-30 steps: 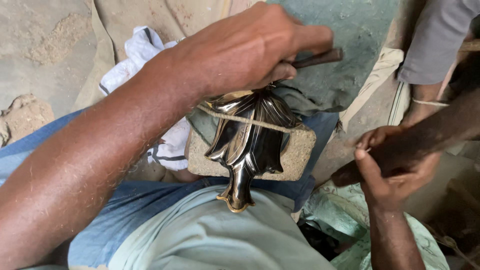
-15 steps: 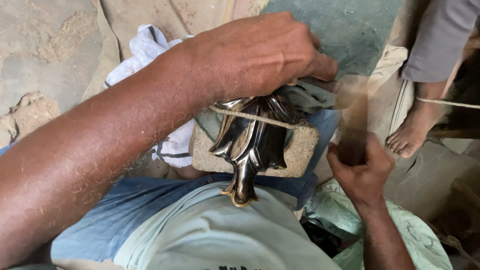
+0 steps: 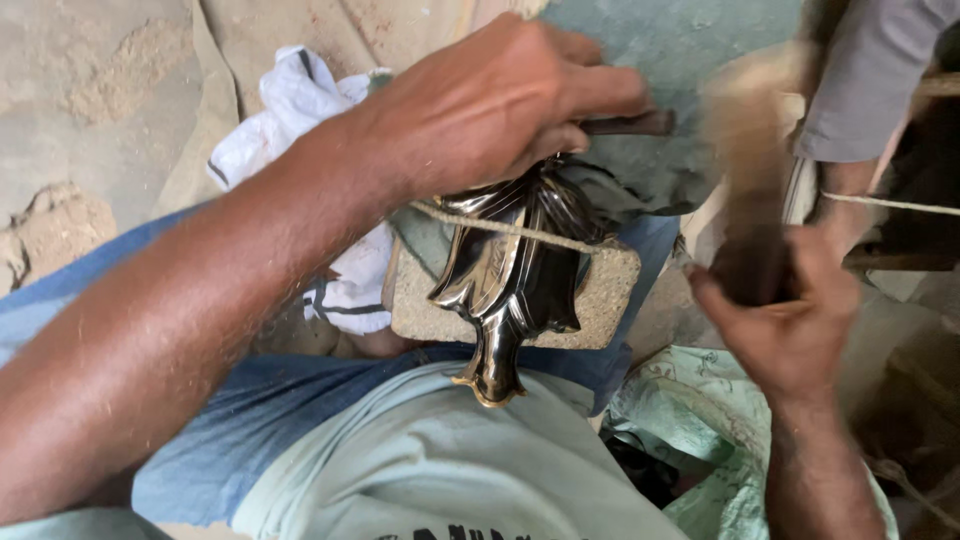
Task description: The person sits on the floor and uses a hammer and chisel to shape a shiny metal object resting on a block. They repeatedly strike the chisel to refine the object's form, occasionally rotating it to access different sides.
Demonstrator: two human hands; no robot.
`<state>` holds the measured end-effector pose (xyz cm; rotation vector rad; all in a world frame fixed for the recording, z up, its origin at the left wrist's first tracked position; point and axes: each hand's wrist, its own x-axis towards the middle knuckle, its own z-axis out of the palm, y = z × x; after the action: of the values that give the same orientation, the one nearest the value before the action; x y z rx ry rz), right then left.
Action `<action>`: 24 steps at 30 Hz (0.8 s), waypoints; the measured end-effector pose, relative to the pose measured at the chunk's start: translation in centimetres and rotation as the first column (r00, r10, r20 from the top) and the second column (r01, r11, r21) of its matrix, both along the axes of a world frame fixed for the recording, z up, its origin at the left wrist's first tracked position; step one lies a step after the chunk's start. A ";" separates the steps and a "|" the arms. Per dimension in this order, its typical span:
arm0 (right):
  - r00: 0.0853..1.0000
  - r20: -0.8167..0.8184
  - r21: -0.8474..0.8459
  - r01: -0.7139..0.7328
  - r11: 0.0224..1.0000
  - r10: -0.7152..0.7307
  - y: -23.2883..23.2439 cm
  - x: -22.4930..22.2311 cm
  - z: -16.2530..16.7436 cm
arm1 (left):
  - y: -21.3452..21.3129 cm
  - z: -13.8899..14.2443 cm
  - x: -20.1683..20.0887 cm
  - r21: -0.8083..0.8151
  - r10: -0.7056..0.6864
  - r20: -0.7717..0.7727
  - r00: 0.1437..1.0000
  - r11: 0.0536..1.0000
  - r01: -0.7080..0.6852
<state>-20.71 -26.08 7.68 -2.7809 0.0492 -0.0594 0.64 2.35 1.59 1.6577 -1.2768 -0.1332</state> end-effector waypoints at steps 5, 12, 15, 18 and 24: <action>0.990 -0.066 0.262 0.138 0.955 -0.125 0.1 2.7 3.0 | 0.4 -1.6 -0.9 -0.087 0.105 -0.028 0.994 0.990 -0.107; 0.973 -0.205 -0.085 0.086 0.993 -0.102 -3.1 5.8 3.4 | 0.5 -3.1 -1.8 -0.091 0.212 -0.083 0.974 0.971 -0.220; 0.919 -0.369 -0.217 0.058 0.974 -0.136 -5.1 7.9 2.6 | 0.8 -3.6 -2.4 -0.106 0.249 -0.091 0.964 0.960 -0.258; 0.888 -0.434 -0.300 0.015 0.954 -0.151 -6.3 10.4 2.9 | 0.6 -4.2 -3.6 -0.148 0.345 -0.156 0.926 0.918 -0.367; 0.827 -0.551 -0.401 -0.143 0.905 -0.113 -4.6 14.2 3.0 | -0.3 -5.5 -5.6 -0.162 0.443 -0.355 0.823 0.838 -0.521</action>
<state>-6.50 -30.69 10.73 -3.1229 0.1834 0.8700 -4.99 2.08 -3.90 1.6125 -0.5796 0.0834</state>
